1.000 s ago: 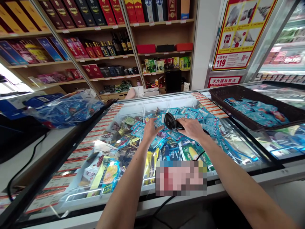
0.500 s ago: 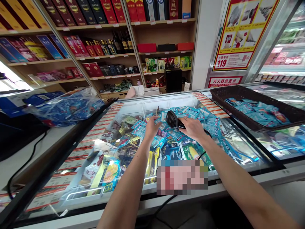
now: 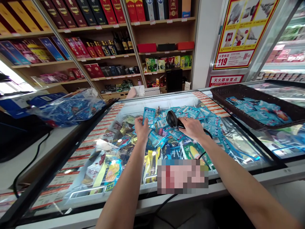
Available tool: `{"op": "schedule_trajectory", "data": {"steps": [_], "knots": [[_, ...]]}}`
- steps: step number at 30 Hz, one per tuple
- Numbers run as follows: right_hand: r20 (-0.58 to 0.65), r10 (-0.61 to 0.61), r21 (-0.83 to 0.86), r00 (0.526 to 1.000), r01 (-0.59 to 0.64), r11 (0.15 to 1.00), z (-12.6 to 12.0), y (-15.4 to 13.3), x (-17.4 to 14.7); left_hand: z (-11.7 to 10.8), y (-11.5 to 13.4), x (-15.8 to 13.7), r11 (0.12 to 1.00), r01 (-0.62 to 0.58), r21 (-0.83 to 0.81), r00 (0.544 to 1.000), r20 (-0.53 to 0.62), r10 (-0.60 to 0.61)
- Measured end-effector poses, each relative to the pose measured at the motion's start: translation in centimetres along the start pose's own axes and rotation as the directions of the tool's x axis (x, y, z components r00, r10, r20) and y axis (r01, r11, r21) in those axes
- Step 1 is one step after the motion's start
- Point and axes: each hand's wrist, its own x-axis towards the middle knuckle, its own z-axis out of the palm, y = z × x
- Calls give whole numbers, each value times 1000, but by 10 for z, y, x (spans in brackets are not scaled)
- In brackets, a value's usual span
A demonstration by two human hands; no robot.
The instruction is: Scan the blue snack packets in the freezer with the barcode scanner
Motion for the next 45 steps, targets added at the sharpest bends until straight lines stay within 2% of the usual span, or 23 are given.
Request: {"op": "schedule_trajectory", "data": {"steps": [2,4,7,11,18,30,45], "knots": [[-7,-5,2,1000,5,1000,-1,-1,0,-4,-3,-5,985,76,-152,997,17,-75],[-12,-16,17,1000,16,1000,-2,-2,-1,-7,-3,-9,966,110,-234,994,55,-99],[-12,-46,56,999,47,997,-5,-5,-3,-7,1,-12,968,96,-233,992,106,-73],[-2,-86,95,996,86,992,-8,-9,-4,-4,5,-12,970,96,-222,991,115,-71],[24,-137,117,990,133,984,-7,-19,-4,2,4,-15,937,127,-325,983,165,-76],[45,-192,103,980,187,977,-3,-21,-3,3,5,-20,947,114,-302,973,225,-45],[44,-219,45,975,217,975,-7,-23,3,2,1,-16,962,92,-257,978,205,-39]]}}
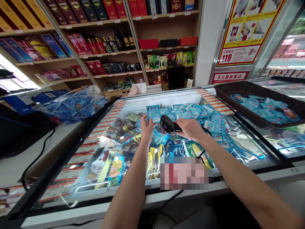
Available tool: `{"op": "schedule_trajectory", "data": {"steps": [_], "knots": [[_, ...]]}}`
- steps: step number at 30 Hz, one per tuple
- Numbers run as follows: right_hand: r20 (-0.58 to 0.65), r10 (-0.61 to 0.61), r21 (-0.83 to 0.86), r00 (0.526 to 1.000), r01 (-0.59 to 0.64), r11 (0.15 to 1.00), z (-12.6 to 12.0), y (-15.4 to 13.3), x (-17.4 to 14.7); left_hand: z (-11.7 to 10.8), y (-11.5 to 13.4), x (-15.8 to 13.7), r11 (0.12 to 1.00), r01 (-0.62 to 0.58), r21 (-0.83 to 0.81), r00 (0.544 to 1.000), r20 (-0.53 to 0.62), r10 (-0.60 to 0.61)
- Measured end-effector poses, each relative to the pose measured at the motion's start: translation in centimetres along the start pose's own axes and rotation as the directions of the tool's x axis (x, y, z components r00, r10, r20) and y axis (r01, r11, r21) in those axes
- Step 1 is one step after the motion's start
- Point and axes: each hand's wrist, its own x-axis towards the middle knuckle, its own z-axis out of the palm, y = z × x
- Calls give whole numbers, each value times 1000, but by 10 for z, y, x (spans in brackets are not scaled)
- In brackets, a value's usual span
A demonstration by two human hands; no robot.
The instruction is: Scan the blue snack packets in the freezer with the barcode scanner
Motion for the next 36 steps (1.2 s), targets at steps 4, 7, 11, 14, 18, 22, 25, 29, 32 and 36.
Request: {"op": "schedule_trajectory", "data": {"steps": [4,7,11,14,18,22,25,29,32,36], "knots": [[5,31,10,999,-31,999,-5,-1,-2,-4,1,3,1000,-4,31,1000,-31,5],[13,46,14,999,-46,999,-8,0,-5,-10,2,5,995,-29,98,998,-54,35],[16,54,21,998,-54,998,-8,5,-9,-25,7,7,926,-89,368,980,-132,147],[28,60,20,998,-61,998,-7,8,-11,-36,16,4,768,-98,633,949,-173,263],[31,72,25,997,-73,997,-7,10,-12,-35,28,-8,486,-54,872,933,-129,336],[34,88,29,996,-89,996,-7,12,-13,-24,25,-18,283,-261,923,940,176,293],[28,98,29,995,-98,995,-6,14,-14,-23,14,-18,269,-345,899,936,308,171],[49,124,23,991,-125,992,-6,18,-14,-34,2,-11,294,-332,896,939,283,197],[53,149,9,987,-149,989,-6,20,-14,-39,2,-8,300,-303,904,942,236,239],[43,147,6,988,-148,989,-5,21,-14,-26,9,-8,347,-366,863,915,266,304]]}}
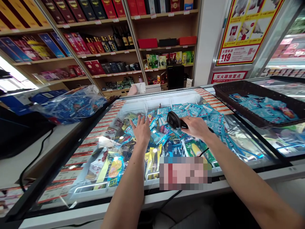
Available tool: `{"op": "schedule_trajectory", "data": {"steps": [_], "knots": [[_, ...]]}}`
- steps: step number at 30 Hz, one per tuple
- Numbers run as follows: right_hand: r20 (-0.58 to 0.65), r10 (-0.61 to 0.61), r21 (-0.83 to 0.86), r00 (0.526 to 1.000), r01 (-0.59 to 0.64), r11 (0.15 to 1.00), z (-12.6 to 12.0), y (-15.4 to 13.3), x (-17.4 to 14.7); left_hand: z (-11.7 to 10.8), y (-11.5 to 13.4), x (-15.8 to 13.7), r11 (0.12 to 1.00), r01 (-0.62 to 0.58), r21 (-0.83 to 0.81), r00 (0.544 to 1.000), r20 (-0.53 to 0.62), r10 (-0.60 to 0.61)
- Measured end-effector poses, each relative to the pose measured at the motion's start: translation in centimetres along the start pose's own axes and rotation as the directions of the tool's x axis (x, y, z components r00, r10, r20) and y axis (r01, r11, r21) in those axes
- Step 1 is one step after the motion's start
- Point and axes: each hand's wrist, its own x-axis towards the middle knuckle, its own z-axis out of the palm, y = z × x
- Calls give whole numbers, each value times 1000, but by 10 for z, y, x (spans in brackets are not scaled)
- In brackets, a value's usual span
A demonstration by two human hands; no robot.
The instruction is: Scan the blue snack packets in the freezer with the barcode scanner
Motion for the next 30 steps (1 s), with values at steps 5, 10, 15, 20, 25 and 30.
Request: {"op": "schedule_trajectory", "data": {"steps": [5,10,15,20,25,30], "knots": [[7,8,-5,1000,-8,1000,0,0,0,15,21,5,952,-78,-295,987,114,116],[7,6,-8,1000,-6,1000,-1,-1,1,30,23,8,944,-89,-317,949,260,177],[13,-9,-1,1000,9,1000,0,-2,1,34,21,11,957,-88,-275,946,278,167],[4,-23,-10,1000,23,1000,2,-1,1,33,17,13,962,-112,-247,964,208,165],[16,-13,-16,1000,13,1000,4,-1,1,30,14,15,955,-4,-296,987,152,51],[0,-25,-10,1000,25,1000,6,-1,1,30,11,14,834,212,-510,976,148,-158]]}}
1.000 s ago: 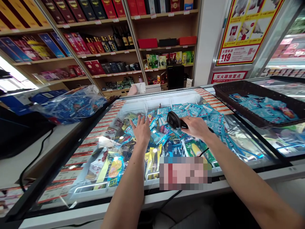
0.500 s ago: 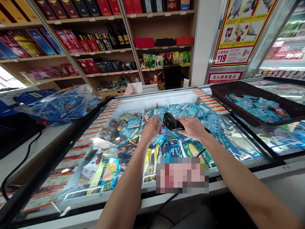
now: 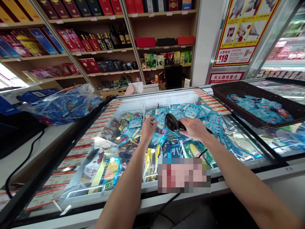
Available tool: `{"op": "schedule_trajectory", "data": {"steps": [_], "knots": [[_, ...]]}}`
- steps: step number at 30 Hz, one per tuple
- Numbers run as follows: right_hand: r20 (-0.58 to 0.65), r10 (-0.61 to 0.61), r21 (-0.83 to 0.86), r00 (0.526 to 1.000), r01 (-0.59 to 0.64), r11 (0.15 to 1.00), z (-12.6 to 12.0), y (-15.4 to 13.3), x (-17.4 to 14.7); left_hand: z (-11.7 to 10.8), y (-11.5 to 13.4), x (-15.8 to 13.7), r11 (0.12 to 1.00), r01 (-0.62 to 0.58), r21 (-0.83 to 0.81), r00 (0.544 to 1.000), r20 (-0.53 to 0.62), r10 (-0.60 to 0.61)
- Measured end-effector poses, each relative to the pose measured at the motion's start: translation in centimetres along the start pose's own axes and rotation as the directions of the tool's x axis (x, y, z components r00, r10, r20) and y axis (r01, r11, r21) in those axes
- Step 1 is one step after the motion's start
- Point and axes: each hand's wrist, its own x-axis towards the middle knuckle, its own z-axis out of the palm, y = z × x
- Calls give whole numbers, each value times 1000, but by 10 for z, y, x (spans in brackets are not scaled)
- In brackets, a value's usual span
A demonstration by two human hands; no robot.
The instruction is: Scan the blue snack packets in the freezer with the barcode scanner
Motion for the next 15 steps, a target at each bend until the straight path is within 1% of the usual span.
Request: {"op": "schedule_trajectory", "data": {"steps": [3,6,9,15], "knots": [[-12,-17,1,1000,17,1000,1,0,0,1,-3,0,967,96,-234,994,-20,-103],[-3,-30,4,1000,30,1000,1,-1,0,1,-5,0,921,124,-370,991,-9,-137],[2,-44,10,999,44,999,0,-3,0,1,-9,1,909,116,-401,992,-6,-129],[14,-74,2,997,74,997,-1,-6,-1,2,-10,1,912,107,-396,994,19,-109]]}}
